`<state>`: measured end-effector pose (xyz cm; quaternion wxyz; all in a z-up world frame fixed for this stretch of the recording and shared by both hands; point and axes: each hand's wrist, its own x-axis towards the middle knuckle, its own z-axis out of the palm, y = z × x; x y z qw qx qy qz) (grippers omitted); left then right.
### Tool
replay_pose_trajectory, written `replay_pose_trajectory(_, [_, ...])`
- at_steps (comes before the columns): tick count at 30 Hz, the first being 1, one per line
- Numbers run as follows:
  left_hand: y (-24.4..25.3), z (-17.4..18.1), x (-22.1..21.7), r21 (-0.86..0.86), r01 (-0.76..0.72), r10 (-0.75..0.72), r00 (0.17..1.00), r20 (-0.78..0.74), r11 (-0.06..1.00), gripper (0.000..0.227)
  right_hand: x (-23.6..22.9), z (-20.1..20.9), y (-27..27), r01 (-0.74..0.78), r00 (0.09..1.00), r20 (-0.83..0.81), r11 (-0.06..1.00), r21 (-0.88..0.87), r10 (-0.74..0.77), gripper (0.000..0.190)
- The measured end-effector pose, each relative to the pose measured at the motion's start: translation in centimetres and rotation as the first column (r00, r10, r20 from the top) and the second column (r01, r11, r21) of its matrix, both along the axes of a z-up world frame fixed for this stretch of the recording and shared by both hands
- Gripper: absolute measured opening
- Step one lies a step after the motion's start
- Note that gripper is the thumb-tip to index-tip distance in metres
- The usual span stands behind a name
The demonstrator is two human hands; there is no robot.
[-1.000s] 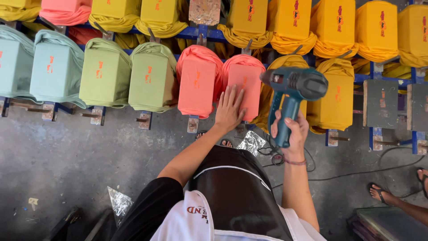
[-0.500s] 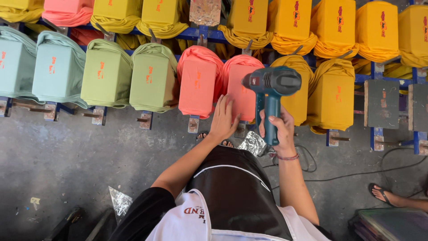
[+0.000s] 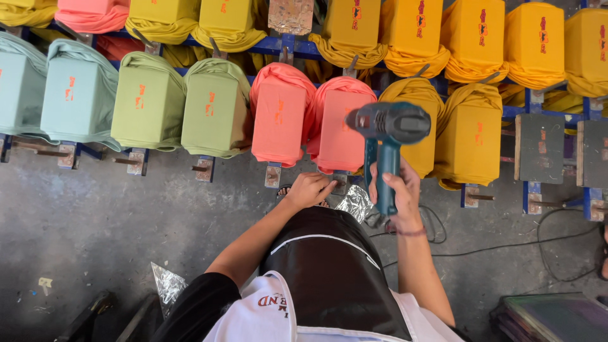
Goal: The person uses a heat gun to apply heat to the top surface of multiple fabric-covered rectangular blocks arranged in rows. They move sequentially from one block to the next, holding the heat gun in one hand and occasionally touching the fabric with the other.
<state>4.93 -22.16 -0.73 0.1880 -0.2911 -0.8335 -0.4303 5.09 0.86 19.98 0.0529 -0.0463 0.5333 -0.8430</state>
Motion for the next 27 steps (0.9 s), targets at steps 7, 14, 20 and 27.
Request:
replay_pose_trajectory(7, [-0.4, 0.3, 1.0, -0.279, 0.113, -0.041, 0.967, 0.253, 0.954, 0.019, -1.0, -0.1, -0.9, 0.014, 0.999, -0.043, 0.999, 0.034, -0.013, 0.029])
replay_pose_trajectory(14, [1.2, -2.4, 1.6, 0.047, 0.661, -0.207, 0.167, 0.964, 0.749, 0.055, 0.5, -1.5, 0.7, 0.011, 1.000, -0.019, 1.000, 0.028, -0.011, 0.030])
replay_pose_trajectory(20, [8.4, -2.3, 2.6, 0.359, 0.582, -0.622, 0.344, 0.704, 0.729, 0.106, -1.3, -2.7, -1.4, 0.088, 0.994, -0.070, 0.996, -0.022, -0.089, 0.024])
replay_pose_trajectory(27, [6.7, -10.6, 4.2, 0.104, 0.773, -0.491, 0.287, 0.822, 0.626, 0.046, 2.2, 2.5, -1.1, 0.061, 0.996, -0.053, 0.973, -0.224, -0.075, 0.031])
